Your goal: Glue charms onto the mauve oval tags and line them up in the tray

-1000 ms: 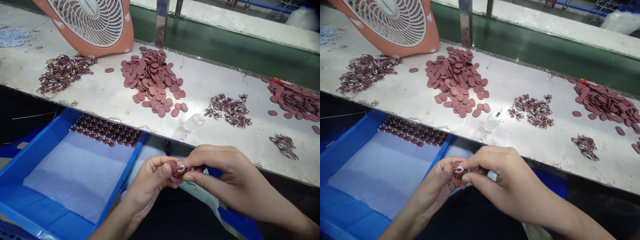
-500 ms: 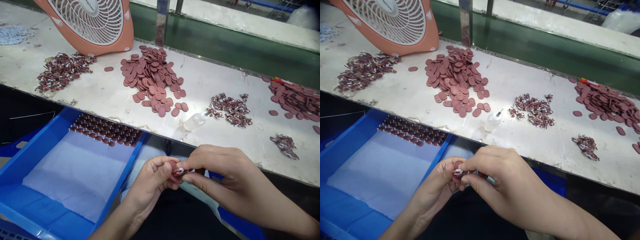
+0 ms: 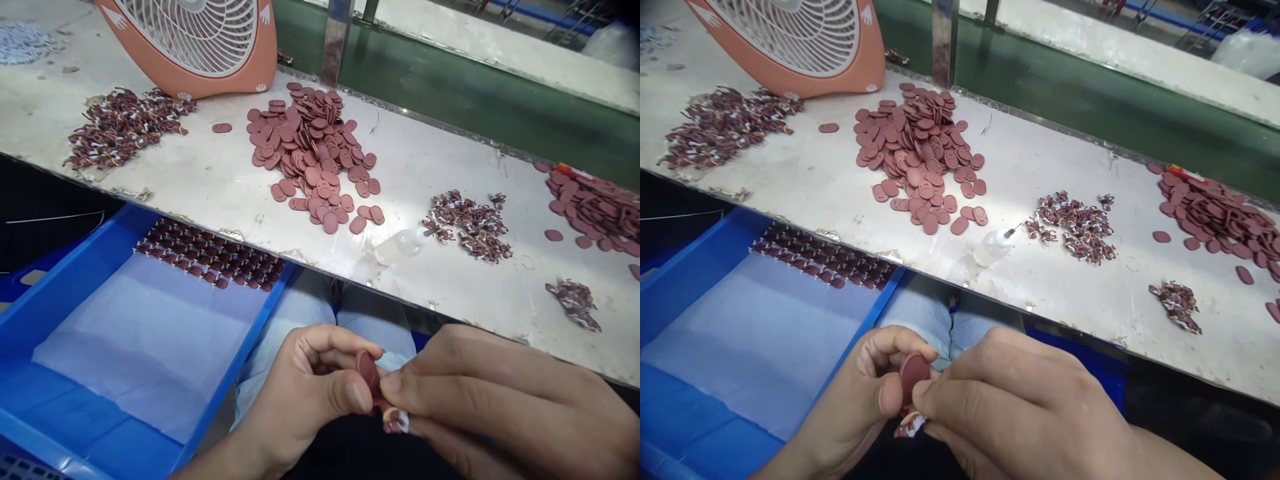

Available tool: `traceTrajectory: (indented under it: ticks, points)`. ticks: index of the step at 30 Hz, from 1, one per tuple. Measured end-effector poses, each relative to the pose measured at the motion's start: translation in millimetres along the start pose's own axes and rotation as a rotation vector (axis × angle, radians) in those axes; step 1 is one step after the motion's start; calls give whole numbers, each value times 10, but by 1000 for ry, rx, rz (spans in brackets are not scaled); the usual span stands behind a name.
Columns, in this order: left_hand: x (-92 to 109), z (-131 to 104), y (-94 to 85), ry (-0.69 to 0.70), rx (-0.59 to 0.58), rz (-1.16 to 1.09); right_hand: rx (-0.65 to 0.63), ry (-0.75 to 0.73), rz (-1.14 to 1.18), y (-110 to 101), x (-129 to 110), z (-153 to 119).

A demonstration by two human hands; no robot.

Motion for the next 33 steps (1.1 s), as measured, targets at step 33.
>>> traceTrajectory:
  ticks: [33]
  points:
    - [-156, 176, -53, -41, 61, -84, -168, 79, -41, 29, 191, 160]
Point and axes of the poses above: each hand's wrist, its own z-axis towards the middle knuckle, its own y-axis out of the palm, x = y × z, the point moved 8 cm from there along z, towards the middle knuckle, and after that the axes turned 6 degrees about x, right-handed, at the moved point
